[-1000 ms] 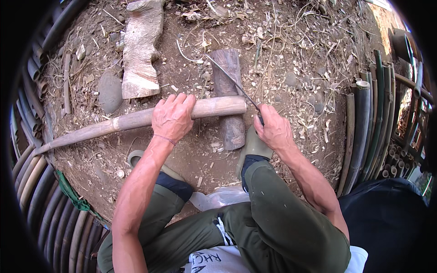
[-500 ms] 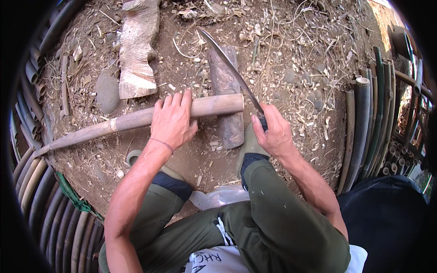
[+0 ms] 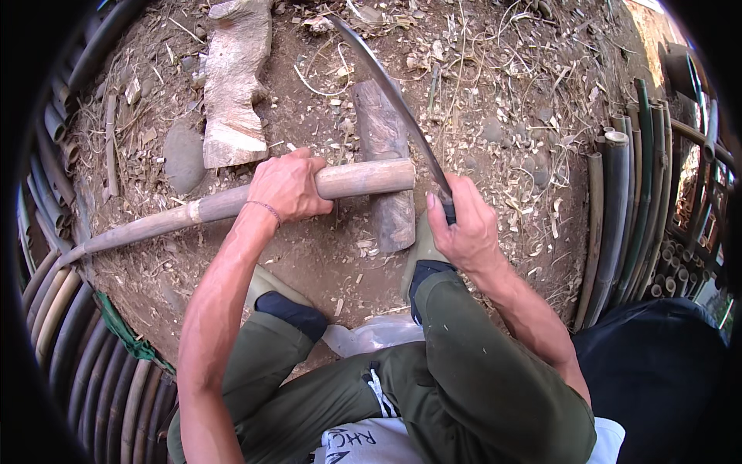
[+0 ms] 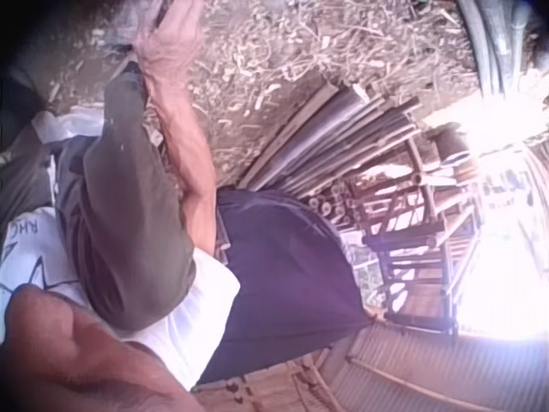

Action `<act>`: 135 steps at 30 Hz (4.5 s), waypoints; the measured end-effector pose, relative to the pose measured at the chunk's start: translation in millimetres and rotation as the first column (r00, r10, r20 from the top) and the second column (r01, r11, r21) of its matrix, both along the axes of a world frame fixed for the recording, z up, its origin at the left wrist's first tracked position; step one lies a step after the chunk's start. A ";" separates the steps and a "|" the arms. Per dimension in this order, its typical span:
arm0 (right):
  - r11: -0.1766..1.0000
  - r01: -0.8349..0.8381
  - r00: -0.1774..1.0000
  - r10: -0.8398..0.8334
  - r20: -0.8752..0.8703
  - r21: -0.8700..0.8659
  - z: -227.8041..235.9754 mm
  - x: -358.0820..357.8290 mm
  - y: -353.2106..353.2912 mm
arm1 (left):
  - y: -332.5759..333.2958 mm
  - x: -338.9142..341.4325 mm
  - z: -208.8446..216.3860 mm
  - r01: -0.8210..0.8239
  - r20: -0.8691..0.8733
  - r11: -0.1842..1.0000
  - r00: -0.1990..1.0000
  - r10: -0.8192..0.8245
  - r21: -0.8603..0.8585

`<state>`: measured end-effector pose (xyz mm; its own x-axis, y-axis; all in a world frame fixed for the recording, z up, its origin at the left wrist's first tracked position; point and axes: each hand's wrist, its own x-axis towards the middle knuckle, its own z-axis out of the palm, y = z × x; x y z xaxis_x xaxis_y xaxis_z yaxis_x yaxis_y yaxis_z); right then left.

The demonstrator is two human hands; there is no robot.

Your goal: The person uses a machete to scrape, notch, and shape a bamboo pole against a wood block, then reaches for and handles another bamboo pole in a stack while sitting on the ground.

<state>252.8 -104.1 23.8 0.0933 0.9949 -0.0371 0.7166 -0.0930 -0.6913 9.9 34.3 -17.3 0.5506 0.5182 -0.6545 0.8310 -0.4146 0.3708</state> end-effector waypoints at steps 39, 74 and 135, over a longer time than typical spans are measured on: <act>0.946 -0.035 0.982 0.093 0.165 -0.322 -41.2 16.2 -17.2 | -43.8 -2.2 -16.0 -0.019 0.123 0.802 0.990 -0.068 0.596; 0.928 -0.066 0.976 0.136 0.167 -0.367 -28.0 17.4 -14.2 | -33.2 -4.6 -10.6 -0.018 0.127 0.924 0.991 -0.033 0.382; 0.626 0.681 -0.322 -0.208 -0.923 -0.379 21.2 120.8 96.8 | -19.4 -184.4 76.6 -0.163 -0.386 0.953 0.921 0.054 -0.255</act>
<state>373.7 -7.3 45.0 0.6235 0.6314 -0.4611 -0.7486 0.3121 -0.5850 -174.5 14.9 59.3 0.1907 0.3291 -0.9248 0.9642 -0.2396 0.1135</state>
